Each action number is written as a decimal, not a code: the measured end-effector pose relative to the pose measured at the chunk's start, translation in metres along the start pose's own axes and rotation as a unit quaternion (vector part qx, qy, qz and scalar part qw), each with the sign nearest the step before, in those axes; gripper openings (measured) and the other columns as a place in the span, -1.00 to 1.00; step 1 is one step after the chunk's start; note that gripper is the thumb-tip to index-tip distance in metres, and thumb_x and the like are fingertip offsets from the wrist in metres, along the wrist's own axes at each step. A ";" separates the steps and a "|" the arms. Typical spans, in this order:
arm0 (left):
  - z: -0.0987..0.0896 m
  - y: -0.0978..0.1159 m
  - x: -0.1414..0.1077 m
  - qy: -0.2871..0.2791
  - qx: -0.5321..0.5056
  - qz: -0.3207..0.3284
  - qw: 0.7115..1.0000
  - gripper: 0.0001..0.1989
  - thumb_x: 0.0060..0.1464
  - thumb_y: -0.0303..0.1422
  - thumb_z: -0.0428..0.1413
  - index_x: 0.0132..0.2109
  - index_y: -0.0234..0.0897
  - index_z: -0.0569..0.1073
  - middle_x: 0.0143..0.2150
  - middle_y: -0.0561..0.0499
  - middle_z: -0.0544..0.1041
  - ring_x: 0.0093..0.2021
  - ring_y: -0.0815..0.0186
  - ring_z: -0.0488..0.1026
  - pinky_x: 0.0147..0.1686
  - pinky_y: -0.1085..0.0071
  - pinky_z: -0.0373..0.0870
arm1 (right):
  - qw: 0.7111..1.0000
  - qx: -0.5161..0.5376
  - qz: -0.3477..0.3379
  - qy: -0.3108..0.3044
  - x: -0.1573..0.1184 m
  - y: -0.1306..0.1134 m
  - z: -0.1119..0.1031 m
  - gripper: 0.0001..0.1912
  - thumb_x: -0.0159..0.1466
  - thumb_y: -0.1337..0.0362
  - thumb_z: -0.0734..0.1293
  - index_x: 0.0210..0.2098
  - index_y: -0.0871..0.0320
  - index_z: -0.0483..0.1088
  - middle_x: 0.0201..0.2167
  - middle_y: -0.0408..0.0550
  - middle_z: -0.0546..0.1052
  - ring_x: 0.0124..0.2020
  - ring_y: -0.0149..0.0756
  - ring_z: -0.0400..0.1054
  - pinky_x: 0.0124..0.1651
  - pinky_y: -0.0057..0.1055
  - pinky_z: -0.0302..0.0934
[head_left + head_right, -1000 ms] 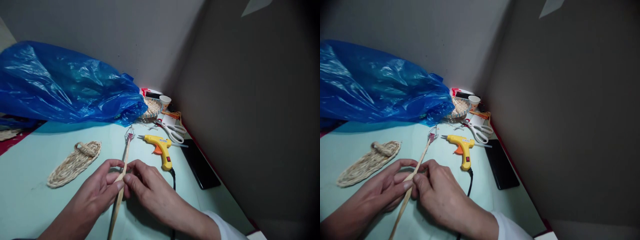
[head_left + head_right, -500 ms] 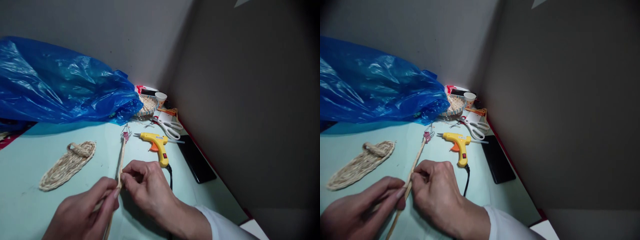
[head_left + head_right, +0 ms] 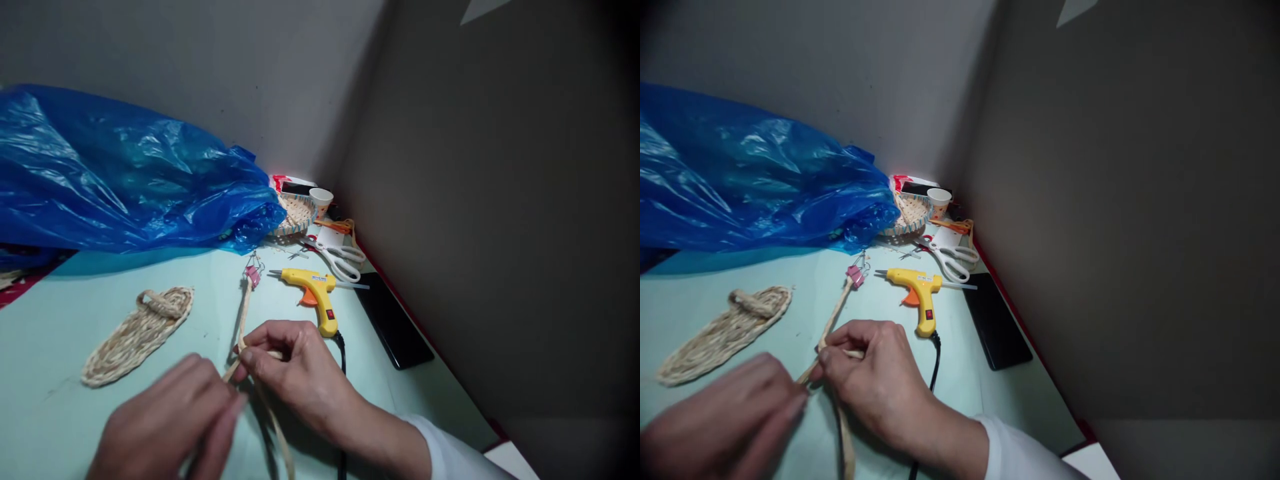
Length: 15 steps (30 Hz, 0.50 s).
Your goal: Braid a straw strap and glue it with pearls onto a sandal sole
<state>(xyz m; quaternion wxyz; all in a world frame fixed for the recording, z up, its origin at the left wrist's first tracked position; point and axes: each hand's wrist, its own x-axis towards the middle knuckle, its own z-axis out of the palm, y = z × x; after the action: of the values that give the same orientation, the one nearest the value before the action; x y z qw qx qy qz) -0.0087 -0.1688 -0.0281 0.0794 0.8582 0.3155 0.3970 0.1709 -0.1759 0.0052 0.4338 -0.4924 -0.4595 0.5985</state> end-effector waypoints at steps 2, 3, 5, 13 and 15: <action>-0.009 -0.003 0.013 -0.025 -0.050 -0.169 0.984 -0.87 0.31 -0.29 0.04 -0.25 -0.11 0.42 -0.34 0.08 0.47 -0.29 0.28 0.48 -0.26 0.35 0.36 | 1.000 -0.006 -0.018 0.002 -0.002 -0.003 0.000 -0.93 0.22 0.35 0.37 -0.36 0.21 0.51 -0.46 -0.10 0.58 -0.44 -0.39 0.40 -0.27 -0.48 0.25; -0.011 -0.005 0.019 -0.046 -0.092 -0.252 0.962 -0.82 0.28 -0.14 0.07 -0.21 -0.09 0.45 -0.29 0.06 0.52 -0.22 0.23 0.53 -0.25 0.36 0.42 | 1.000 -0.005 -0.028 -0.005 -0.002 -0.003 0.000 -0.91 0.24 0.36 0.36 -0.35 0.21 0.52 -0.46 -0.10 0.58 -0.43 -0.39 0.41 -0.27 -0.48 0.25; -0.011 -0.007 0.029 -0.114 -0.237 -0.383 0.886 -0.63 0.16 0.08 0.10 -0.17 -0.09 0.49 -0.32 0.02 0.56 -0.30 0.18 0.56 -0.35 0.34 0.50 | 0.999 -0.011 -0.047 -0.015 -0.004 -0.003 0.000 -0.87 0.27 0.38 0.33 -0.32 0.21 0.55 -0.46 -0.12 0.57 -0.41 -0.38 0.42 -0.25 -0.48 0.26; -0.002 0.001 0.034 -0.140 -0.387 -0.520 0.749 -0.60 -0.04 0.07 0.26 -0.23 -0.14 0.53 -0.50 0.11 0.43 -0.58 0.39 0.27 -0.64 0.50 0.18 | 0.965 -0.245 -0.092 -0.003 -0.011 -0.008 -0.003 -0.80 0.37 0.30 0.28 -0.28 0.17 0.54 -0.47 -0.11 0.58 -0.46 -0.37 0.39 -0.38 -0.48 0.14; -0.004 -0.004 0.034 -0.165 -0.380 -0.481 0.773 -0.62 -0.03 0.04 0.28 -0.28 -0.16 0.52 -0.51 0.13 0.38 -0.49 0.36 0.29 -0.55 0.51 0.25 | 0.924 -0.362 -0.119 0.024 -0.015 -0.009 -0.004 -0.78 0.39 0.26 0.27 -0.32 0.16 0.53 -0.50 -0.11 0.57 -0.52 -0.39 0.34 -0.43 -0.45 0.06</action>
<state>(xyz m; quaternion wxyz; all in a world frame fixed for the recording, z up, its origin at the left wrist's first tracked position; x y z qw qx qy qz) 0.0031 -0.1460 -0.0056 0.6303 0.5470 0.4925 0.2471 0.1771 -0.1883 0.0169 0.3045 -0.5722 -0.6895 0.3230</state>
